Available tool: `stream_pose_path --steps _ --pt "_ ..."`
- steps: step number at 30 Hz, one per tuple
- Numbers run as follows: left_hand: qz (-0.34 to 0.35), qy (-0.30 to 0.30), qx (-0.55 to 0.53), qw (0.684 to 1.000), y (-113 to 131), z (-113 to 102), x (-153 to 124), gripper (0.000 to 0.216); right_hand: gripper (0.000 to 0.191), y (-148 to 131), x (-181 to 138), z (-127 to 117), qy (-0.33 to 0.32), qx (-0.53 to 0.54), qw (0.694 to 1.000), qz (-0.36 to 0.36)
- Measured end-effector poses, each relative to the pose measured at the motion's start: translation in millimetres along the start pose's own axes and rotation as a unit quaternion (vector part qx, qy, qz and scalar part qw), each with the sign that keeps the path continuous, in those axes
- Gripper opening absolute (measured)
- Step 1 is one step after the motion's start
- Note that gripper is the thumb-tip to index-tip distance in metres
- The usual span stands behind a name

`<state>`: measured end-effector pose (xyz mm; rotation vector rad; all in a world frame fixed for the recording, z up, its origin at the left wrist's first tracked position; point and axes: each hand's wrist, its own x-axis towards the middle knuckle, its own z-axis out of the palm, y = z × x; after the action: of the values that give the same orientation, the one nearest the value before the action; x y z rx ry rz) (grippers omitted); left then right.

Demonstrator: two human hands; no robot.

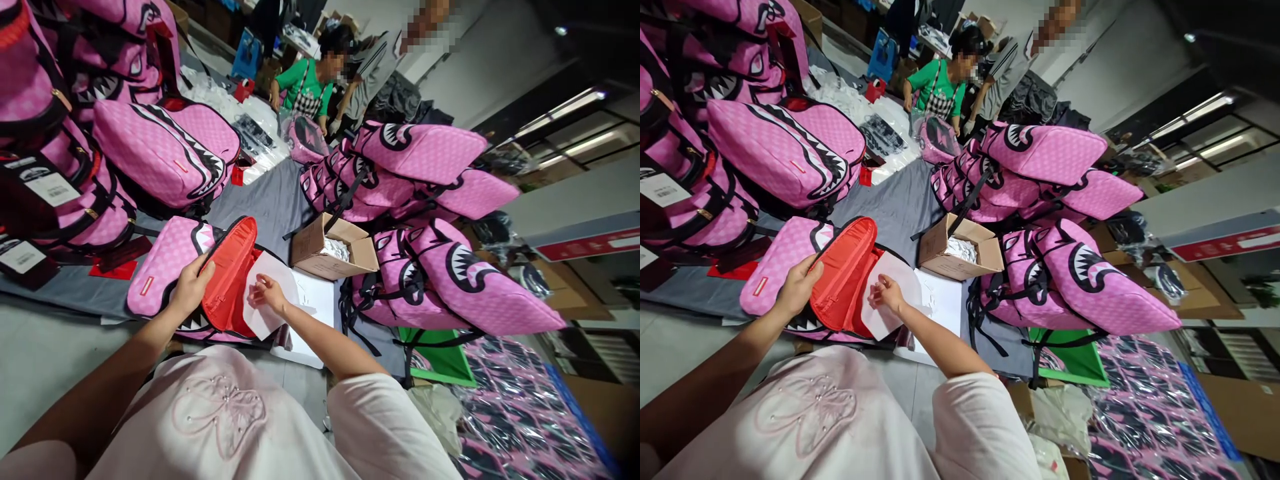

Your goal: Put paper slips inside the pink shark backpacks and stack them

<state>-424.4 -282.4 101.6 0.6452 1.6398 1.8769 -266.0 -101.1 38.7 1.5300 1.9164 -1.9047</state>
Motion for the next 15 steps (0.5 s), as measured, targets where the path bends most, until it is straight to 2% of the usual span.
stream_pose_path --steps 2,4,5,7,9,10,12,15 --pt "-0.002 -0.008 -0.004 1.000 0 -3 1 0.065 0.042 6 0 -5 0.022 -0.040 0.998 -0.048" --pt "-0.004 -0.014 -0.011 1.000 -1 -6 2 0.061 0.042 10 -4 -13 0.048 -0.190 0.969 -0.147" --pt "-0.006 -0.016 -0.014 1.000 -2 -6 3 0.060 0.043 13 -6 -18 0.058 -0.296 0.933 -0.198" --pt "-0.009 -0.014 -0.011 1.000 -3 -7 4 0.060 0.045 17 -9 -25 0.063 -0.510 0.818 -0.257" --pt "-0.011 -0.013 -0.004 1.000 -3 -7 6 0.060 0.048 22 -8 -28 0.055 -0.661 0.704 -0.255" --pt "-0.012 -0.014 0.000 1.000 -3 -6 7 0.060 0.050 25 -5 -28 0.044 -0.705 0.663 -0.248" --pt "-0.012 -0.018 0.005 1.000 -4 -5 8 0.059 0.058 30 5 -28 0.017 -0.750 0.616 -0.242" --pt "-0.010 -0.022 0.004 1.000 -5 -5 9 0.059 0.072 35 28 -30 -0.018 -0.768 0.592 -0.243"
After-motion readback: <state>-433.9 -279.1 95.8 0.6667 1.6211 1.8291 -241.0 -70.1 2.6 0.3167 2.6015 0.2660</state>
